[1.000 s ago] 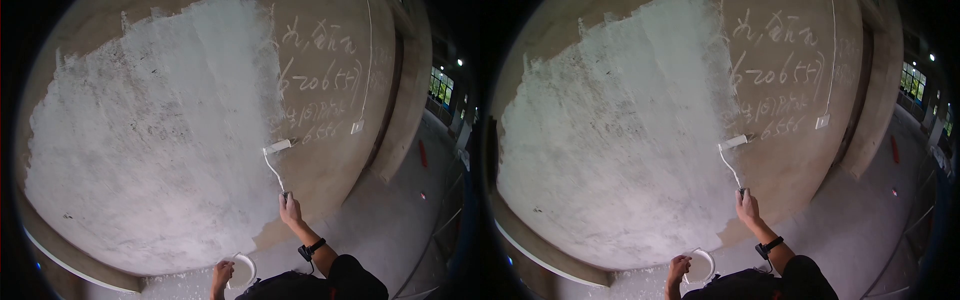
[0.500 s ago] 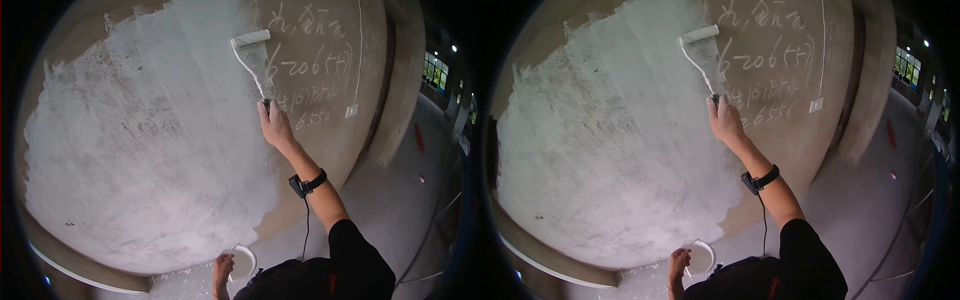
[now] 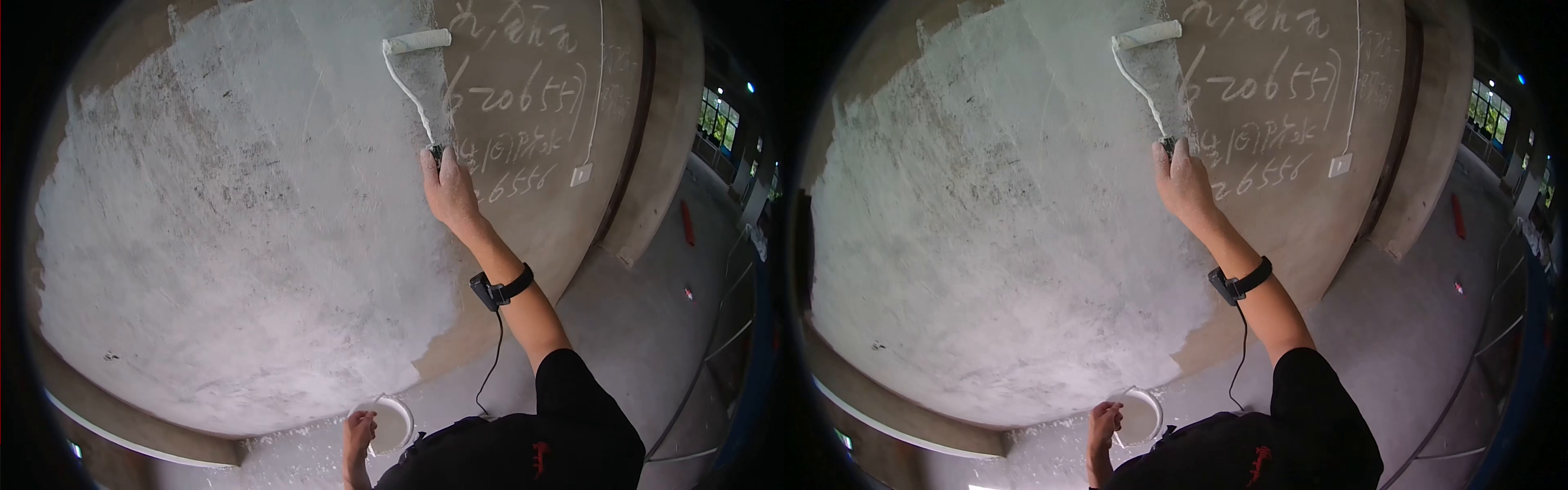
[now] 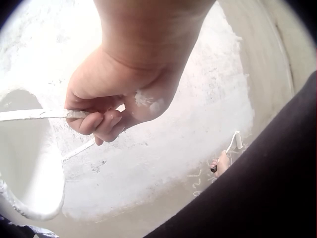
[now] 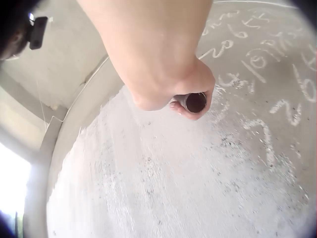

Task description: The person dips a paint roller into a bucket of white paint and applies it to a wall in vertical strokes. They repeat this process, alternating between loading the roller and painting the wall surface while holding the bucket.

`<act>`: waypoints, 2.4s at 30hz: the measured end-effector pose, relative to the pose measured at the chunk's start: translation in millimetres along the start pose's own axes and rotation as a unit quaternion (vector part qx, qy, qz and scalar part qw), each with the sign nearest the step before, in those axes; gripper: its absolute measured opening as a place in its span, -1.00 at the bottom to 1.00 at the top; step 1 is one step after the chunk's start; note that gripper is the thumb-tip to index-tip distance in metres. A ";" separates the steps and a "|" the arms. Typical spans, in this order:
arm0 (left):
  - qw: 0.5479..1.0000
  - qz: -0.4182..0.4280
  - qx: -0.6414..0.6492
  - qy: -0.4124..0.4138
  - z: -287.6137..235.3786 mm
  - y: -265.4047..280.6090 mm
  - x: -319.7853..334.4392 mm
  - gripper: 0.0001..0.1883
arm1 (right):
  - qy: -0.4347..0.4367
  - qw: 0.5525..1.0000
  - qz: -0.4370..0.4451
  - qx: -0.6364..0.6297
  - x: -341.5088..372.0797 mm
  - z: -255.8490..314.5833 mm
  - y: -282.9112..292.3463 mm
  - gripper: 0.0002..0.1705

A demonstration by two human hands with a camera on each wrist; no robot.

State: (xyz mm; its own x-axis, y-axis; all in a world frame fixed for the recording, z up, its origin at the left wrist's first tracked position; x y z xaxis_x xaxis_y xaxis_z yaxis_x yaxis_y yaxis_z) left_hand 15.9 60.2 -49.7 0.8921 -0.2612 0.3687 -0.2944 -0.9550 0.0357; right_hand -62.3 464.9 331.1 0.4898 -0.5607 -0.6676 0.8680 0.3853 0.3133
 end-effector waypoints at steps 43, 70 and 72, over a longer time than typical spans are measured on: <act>0.998 0.011 -0.059 -0.008 -17.5 -16.6 1.4 -0.79 | -0.010 1.000 0.016 0.021 6.7 -13.5 -0.5 -0.41; 0.998 0.028 -0.059 0.022 -11.1 -20.3 -5.5 -0.78 | -0.211 0.960 0.147 0.114 288.2 -250.0 -72.8 -0.58; 0.998 0.035 -0.056 0.024 -12.0 -23.8 -7.5 -0.77 | -0.180 0.972 0.121 0.085 242.3 -212.7 -63.0 -0.59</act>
State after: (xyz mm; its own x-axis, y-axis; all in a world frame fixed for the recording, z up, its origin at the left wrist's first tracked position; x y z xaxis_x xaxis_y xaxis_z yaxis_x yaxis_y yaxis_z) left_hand 12.2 86.6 -42.1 0.8517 -0.3170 0.4173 -0.3941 -0.9123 0.1114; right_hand -15.6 460.7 5.9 0.6513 -0.7012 -0.2902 0.7099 0.4279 0.5594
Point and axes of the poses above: each hand's wrist, its own x-axis away from the middle knuckle, its own y-axis out of the back of the hand, z = x × y, the point moved 7 cm from there along -x, towards the middle knuckle, and after that the axes turned 6 degrees about -y, right-handed, at the moved point
